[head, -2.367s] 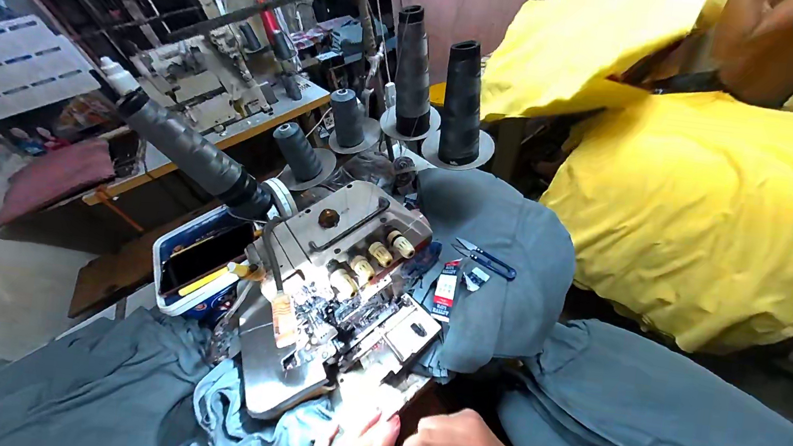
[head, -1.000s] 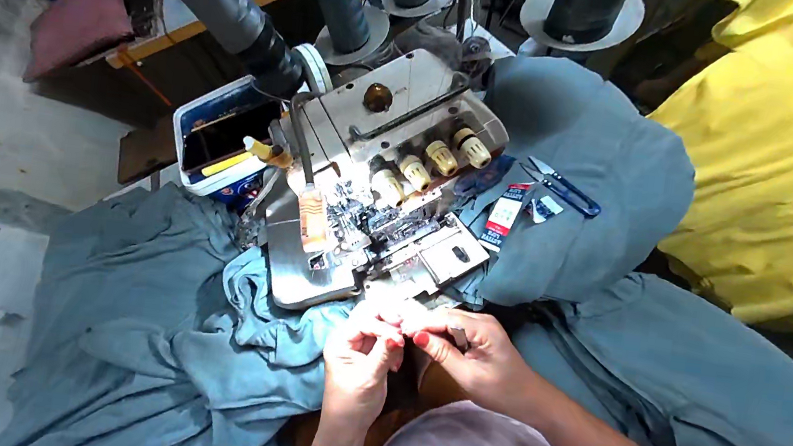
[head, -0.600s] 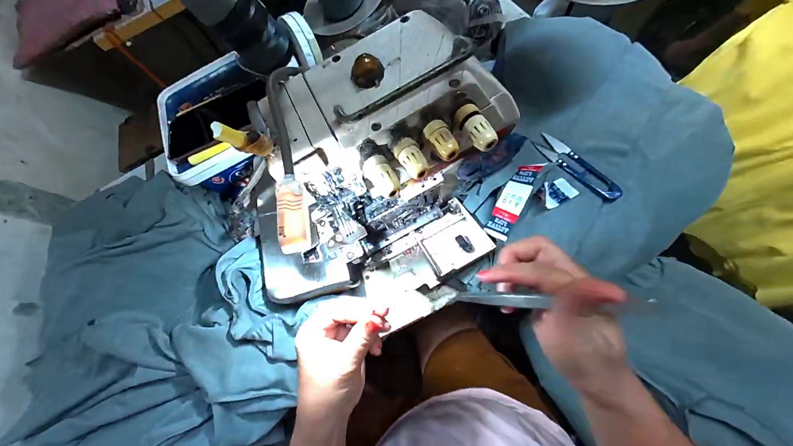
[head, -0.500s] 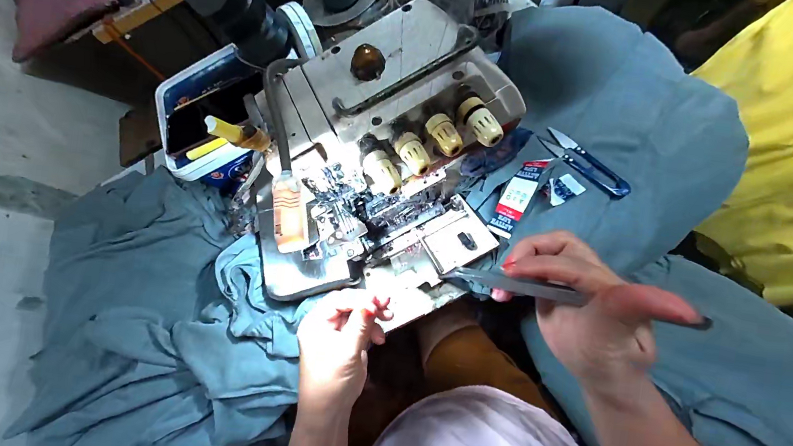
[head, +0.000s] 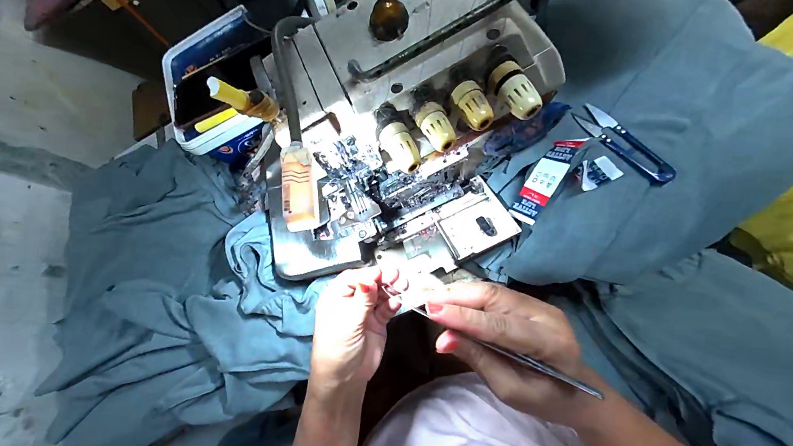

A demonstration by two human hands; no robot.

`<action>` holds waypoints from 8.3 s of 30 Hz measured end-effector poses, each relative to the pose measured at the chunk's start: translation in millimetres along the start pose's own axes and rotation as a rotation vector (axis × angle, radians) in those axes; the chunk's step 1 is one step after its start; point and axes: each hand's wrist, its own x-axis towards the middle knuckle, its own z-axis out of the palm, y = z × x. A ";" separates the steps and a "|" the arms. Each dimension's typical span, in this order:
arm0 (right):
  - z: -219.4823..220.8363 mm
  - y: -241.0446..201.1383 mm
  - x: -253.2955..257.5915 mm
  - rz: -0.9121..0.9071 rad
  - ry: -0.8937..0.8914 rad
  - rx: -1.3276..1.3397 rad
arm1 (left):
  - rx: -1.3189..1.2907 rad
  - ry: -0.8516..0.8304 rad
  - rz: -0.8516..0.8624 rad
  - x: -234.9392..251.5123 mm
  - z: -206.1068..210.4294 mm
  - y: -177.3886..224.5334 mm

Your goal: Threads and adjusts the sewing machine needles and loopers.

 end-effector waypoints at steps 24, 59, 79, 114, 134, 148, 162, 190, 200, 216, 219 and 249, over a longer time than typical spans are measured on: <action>7.4 3.5 2.6 0.022 -0.005 0.097 | -0.172 -0.010 -0.091 -3.0 -5.9 -1.8; 9.5 7.0 0.1 0.190 0.261 0.171 | 0.528 -0.077 0.320 -29.0 -11.2 2.4; 41.1 52.0 40.2 0.562 0.498 0.113 | 1.257 0.007 0.786 -0.6 -43.6 17.9; 41.3 50.8 53.2 0.802 0.508 0.237 | 1.345 -0.137 0.111 -13.9 -33.2 -25.6; 42.7 52.3 50.2 0.736 0.470 0.173 | 1.045 -0.165 0.134 13.3 -36.0 -29.7; 45.9 56.9 37.7 0.457 0.386 -0.079 | 1.054 -0.175 0.178 18.0 -38.4 -30.5; 52.1 58.3 37.4 0.415 0.311 -0.230 | 1.034 -0.202 0.212 19.5 -43.1 -32.3; 48.9 56.3 77.9 1.131 0.566 0.578 | 1.775 0.096 0.575 41.8 -45.4 63.5; 45.7 61.6 83.0 1.215 0.590 0.625 | 1.731 -0.235 0.385 93.3 -38.6 74.3; 44.9 60.3 82.6 1.258 0.579 0.654 | 1.845 -0.284 0.283 108.1 -35.6 68.0; 44.3 58.5 83.1 1.275 0.585 0.671 | 1.894 -0.348 0.282 111.6 -37.6 68.9; 27.2 58.3 37.9 0.204 0.272 -0.257 | 1.633 -0.197 0.527 86.6 -64.0 75.6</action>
